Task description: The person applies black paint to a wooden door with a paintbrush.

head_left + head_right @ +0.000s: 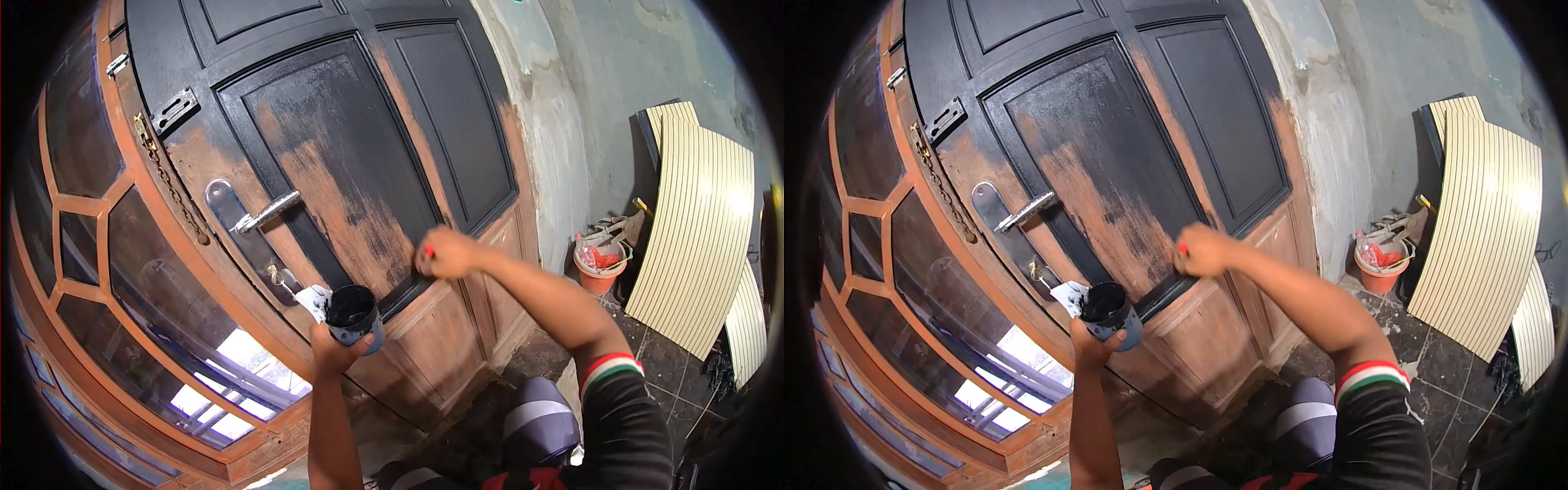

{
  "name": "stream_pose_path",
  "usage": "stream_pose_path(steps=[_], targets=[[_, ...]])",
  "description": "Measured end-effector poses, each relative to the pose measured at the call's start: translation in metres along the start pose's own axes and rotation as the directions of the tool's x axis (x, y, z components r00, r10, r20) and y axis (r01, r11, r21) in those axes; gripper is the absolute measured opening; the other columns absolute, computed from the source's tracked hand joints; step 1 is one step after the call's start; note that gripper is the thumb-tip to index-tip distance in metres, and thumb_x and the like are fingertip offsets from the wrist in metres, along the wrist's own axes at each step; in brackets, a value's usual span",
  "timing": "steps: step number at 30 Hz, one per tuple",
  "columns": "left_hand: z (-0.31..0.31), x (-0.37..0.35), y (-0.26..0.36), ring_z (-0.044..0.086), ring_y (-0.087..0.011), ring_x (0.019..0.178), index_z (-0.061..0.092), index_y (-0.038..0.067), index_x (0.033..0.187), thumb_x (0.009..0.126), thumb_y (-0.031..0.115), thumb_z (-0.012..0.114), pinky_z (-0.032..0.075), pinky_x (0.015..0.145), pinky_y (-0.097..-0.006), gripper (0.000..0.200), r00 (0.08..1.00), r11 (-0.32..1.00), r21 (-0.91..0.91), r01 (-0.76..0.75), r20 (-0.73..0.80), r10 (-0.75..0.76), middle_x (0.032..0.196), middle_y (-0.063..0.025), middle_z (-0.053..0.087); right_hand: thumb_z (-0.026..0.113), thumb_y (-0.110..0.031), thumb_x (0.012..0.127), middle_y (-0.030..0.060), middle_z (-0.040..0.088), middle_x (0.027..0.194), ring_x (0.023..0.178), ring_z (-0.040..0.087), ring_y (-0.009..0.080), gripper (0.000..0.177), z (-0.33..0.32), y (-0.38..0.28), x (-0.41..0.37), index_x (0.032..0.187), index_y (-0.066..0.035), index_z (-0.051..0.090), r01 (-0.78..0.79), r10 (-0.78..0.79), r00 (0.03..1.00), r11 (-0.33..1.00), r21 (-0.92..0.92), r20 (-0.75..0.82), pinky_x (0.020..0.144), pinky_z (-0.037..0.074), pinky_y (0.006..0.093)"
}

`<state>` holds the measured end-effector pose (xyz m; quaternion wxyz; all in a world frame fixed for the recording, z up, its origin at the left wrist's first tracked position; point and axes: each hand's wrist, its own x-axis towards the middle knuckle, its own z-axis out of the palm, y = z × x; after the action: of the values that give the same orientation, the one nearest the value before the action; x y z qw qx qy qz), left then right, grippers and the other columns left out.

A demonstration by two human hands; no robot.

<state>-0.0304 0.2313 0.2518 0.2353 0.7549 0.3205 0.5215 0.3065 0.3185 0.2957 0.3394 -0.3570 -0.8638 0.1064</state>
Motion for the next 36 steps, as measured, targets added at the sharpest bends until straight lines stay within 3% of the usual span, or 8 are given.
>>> stream_pose_path(steps=[5, 10, 16, 22, 26, 28, 32, 36], targets=[[0.002, 0.000, -0.001, 0.073, -0.0234, 0.113, 0.070, -0.004, 0.131, 0.070, 0.036, 0.098, 0.056, 0.104, -0.0402, 0.079, 1.000, 1.000, -0.005, -0.009, -0.021, 0.009, 0.123, -0.0102, 0.076, 0.074, -0.016, 0.089, 0.0154, 0.083, 0.090, 0.082, 0.079, 0.0252, 0.018, -0.103, -0.023, 0.099, 0.089, 0.000, 0.082, 0.049, -0.062, 0.964, 0.997, -0.059, -0.258, 0.080, 0.061, 0.0367], [0.006, 0.000, -0.001, 0.072, -0.0236, 0.113, 0.067, -0.004, 0.133, 0.069, 0.038, 0.100, 0.056, 0.104, -0.0403, 0.084, 0.998, 0.998, -0.064, -0.004, -0.062, 0.000, 0.123, -0.0101, 0.075, 0.081, -0.024, 0.098, 0.0173, 0.083, 0.102, 0.093, 0.082, 0.0287, 0.023, -0.104, -0.050, 0.088, 0.109, -0.004, 0.085, 0.361, -0.211, 0.497, 0.932, -0.021, -0.842, 0.084, 0.062, 0.0362], [0.005, 0.001, -0.001, 0.072, -0.0226, 0.113, 0.068, -0.004, 0.132, 0.068, 0.043, 0.102, 0.057, 0.103, -0.0398, 0.086, 0.999, 0.999, -0.043, -0.012, -0.051, 0.010, 0.123, -0.0098, 0.074, 0.075, -0.014, 0.098, 0.0181, 0.082, 0.098, 0.090, 0.080, 0.0320, 0.016, 0.046, 0.034, -0.027, 0.106, -0.005, 0.085, 0.218, -0.167, 0.788, 0.976, 0.014, -0.593, 0.080, 0.062, 0.0401], [0.002, 0.000, -0.005, 0.073, -0.0219, 0.109, 0.068, -0.004, 0.132, 0.068, 0.048, 0.103, 0.059, 0.099, -0.0390, 0.089, 0.999, 1.000, -0.001, -0.012, -0.043, 0.012, 0.121, -0.0090, 0.076, 0.072, -0.011, 0.095, 0.0166, 0.080, 0.087, 0.075, 0.076, 0.0232, 0.016, 0.003, 0.039, -0.025, 0.097, -0.001, 0.084, 0.044, -0.045, 0.990, 0.999, -0.007, -0.133, 0.073, 0.059, 0.0362], [-0.002, -0.002, -0.015, 0.074, -0.0213, 0.109, 0.068, -0.004, 0.131, 0.068, 0.048, 0.104, 0.059, 0.099, -0.0388, 0.089, 0.999, 1.000, 0.028, -0.011, -0.032, 0.012, 0.121, -0.0090, 0.076, 0.074, -0.025, 0.095, 0.0150, 0.080, 0.084, 0.075, 0.078, 0.0232, 0.024, -0.085, 0.016, 0.052, 0.088, -0.003, 0.081, 0.010, 0.047, 0.882, 0.993, 0.119, -0.469, 0.074, 0.060, 0.0374], [0.000, -0.002, -0.022, 0.074, -0.0211, 0.110, 0.068, -0.004, 0.130, 0.068, 0.047, 0.105, 0.059, 0.100, -0.0386, 0.088, 0.998, 1.000, -0.019, -0.020, -0.063, 0.019, 0.121, -0.0093, 0.076, 0.076, -0.023, 0.097, 0.0140, 0.082, 0.087, 0.077, 0.078, 0.0195, 0.023, -0.099, -0.002, 0.065, 0.099, -0.002, 0.085, 0.185, 0.033, 0.661, 0.961, 0.206, -0.750, 0.076, 0.060, 0.0342], [0.006, -0.002, -0.013, 0.075, -0.0226, 0.110, 0.071, -0.003, 0.127, 0.071, 0.039, 0.102, 0.060, 0.100, -0.0397, 0.077, 0.994, 0.996, -0.065, -0.065, -0.092, 0.059, 0.120, -0.0106, 0.077, 0.080, -0.019, 0.099, 0.0156, 0.084, 0.103, 0.093, 0.080, 0.0212, 0.024, -0.054, 0.011, 0.032, 0.114, 0.000, 0.084, 0.255, -0.072, 0.611, 0.961, 0.110, -0.788, 0.086, 0.060, 0.0324], [0.004, -0.005, -0.013, 0.074, -0.0229, 0.113, 0.070, -0.003, 0.130, 0.070, 0.044, 0.102, 0.058, 0.102, -0.0401, 0.082, 0.999, 1.000, -0.023, -0.020, -0.050, 0.019, 0.122, -0.0103, 0.076, 0.079, -0.017, 0.100, 0.0167, 0.082, 0.102, 0.093, 0.078, 0.0239, 0.021, 0.056, 0.066, -0.040, 0.112, 0.000, 0.083, 0.125, 0.078, 0.770, 0.955, 0.270, -0.633, 0.086, 0.060, 0.0359]])
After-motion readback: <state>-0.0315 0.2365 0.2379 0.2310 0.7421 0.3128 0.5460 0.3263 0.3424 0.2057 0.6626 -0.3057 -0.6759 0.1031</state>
